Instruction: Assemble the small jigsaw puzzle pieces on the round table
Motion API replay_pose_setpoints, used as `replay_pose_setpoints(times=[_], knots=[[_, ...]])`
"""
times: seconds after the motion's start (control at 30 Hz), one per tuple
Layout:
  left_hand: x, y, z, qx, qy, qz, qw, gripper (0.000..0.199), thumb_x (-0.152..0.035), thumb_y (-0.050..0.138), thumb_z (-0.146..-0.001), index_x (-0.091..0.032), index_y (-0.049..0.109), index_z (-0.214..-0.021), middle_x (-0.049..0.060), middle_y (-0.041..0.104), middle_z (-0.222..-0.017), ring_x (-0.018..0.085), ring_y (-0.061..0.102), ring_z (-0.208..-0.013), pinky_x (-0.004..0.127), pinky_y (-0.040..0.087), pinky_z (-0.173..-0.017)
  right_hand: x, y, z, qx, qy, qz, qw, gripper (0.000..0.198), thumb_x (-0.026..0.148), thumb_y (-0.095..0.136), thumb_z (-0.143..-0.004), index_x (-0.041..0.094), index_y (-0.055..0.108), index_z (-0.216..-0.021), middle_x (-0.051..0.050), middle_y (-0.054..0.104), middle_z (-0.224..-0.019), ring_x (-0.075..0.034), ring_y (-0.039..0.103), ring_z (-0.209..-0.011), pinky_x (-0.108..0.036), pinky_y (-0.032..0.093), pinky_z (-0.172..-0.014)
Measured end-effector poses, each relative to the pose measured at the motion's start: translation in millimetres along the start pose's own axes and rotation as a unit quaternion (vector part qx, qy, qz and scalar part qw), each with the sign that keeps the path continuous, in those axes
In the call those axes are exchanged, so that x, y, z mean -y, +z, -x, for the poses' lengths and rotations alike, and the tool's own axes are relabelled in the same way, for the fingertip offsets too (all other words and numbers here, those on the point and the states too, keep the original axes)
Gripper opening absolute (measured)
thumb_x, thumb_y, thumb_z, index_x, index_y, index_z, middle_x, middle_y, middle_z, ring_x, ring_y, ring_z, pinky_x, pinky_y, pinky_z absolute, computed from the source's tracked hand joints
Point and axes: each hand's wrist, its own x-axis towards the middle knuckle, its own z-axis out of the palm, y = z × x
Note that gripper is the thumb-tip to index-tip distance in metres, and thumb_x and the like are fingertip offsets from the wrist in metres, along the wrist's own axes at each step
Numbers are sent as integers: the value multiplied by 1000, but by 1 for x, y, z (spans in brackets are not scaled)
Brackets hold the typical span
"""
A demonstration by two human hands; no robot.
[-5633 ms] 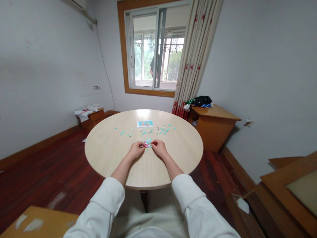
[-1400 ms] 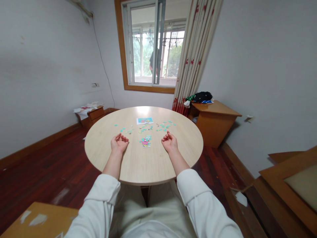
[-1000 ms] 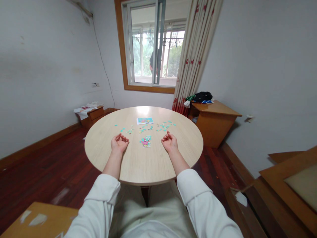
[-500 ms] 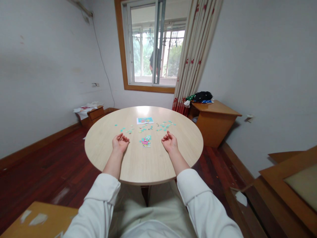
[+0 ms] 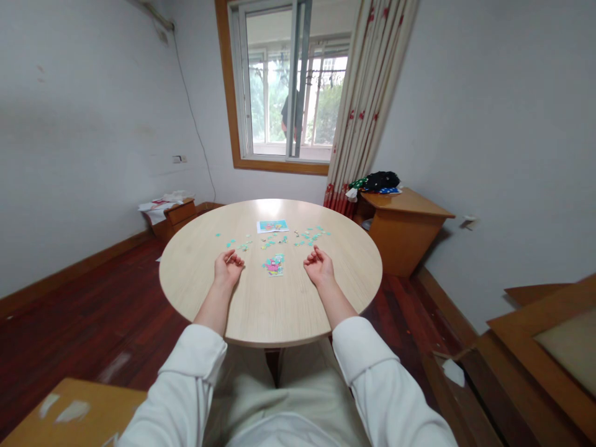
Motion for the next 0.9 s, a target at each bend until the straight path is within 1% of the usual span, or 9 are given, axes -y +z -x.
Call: replay_pose_setpoints(times=[0.1,0.23,0.43,0.5,0.57,0.63,0.73,0.8,0.9], knots=[[9,3,-2,-16,60,-67,996,9,-12,50,-64,-16,46,-57,-4,40,-50,8,40,-45,22,40,-53,0,0,-1,0,-6,17,1000,11,10,50,-72,19,54,-77,8,45,-49,-6,40,-42,-20,31,-44],[24,8,-3,-22,133,-157,978,11,-7,52,-63,-17,53,-60,-3,46,-56,10,44,-54,22,40,-59,-1,-1,-2,11,-18,52,998,10,12,54,-71,20,53,-76,8,44,-49,-7,40,-42,-21,32,-43],[29,14,-6,0,205,-271,941,20,0,53,-58,-19,55,-58,3,53,-74,20,51,-89,30,39,-84,-2,-1,-3,2,-17,44,999,10,11,52,-71,20,54,-76,8,44,-49,-7,39,-42,-21,32,-43],[30,15,-5,21,226,-320,920,23,2,53,-57,-20,56,-64,7,56,-86,24,49,-102,34,35,-93,-2,-1,-3,6,-21,58,998,9,12,53,-71,20,54,-75,8,43,-49,-7,39,-42,-21,33,-42],[32,16,-4,53,251,-389,885,25,2,54,-58,-20,57,-70,11,57,-96,28,46,-111,39,29,-99,-3,-2,-3,9,-23,65,998,9,12,54,-71,20,54,-75,8,43,-49,-7,39,-41,-21,33,-42],[36,16,-1,84,273,-449,847,25,0,55,-60,-20,57,-74,13,57,-102,29,43,-116,42,23,-103,-3,-1,-3,7,-22,58,998,9,11,53,-71,20,55,-75,8,43,-49,-6,39,-41,-21,32,-42],[39,16,2,111,286,-507,806,21,-3,56,-64,-20,57,-77,14,59,-102,30,43,-116,44,19,-104,-4,0,-2,2,-18,45,999,11,10,52,-71,19,55,-75,8,43,-49,-6,39,-42,-20,32,-42],[41,16,3,120,281,-535,787,18,-5,57,-66,-20,57,-76,13,60,-99,30,45,-113,45,19,-103,-4,1,-1,5,-18,49,999,11,10,52,-71,19,55,-75,8,44,-49,-6,39,-42,-20,32,-42],[40,16,4,118,271,-550,781,11,-10,59,-67,-20,56,-70,12,60,-92,30,47,-109,43,22,-101,-4,2,0,6,-19,47,999,11,10,52,-70,19,55,-74,7,44,-49,-6,40,-42,-20,32,-42]])
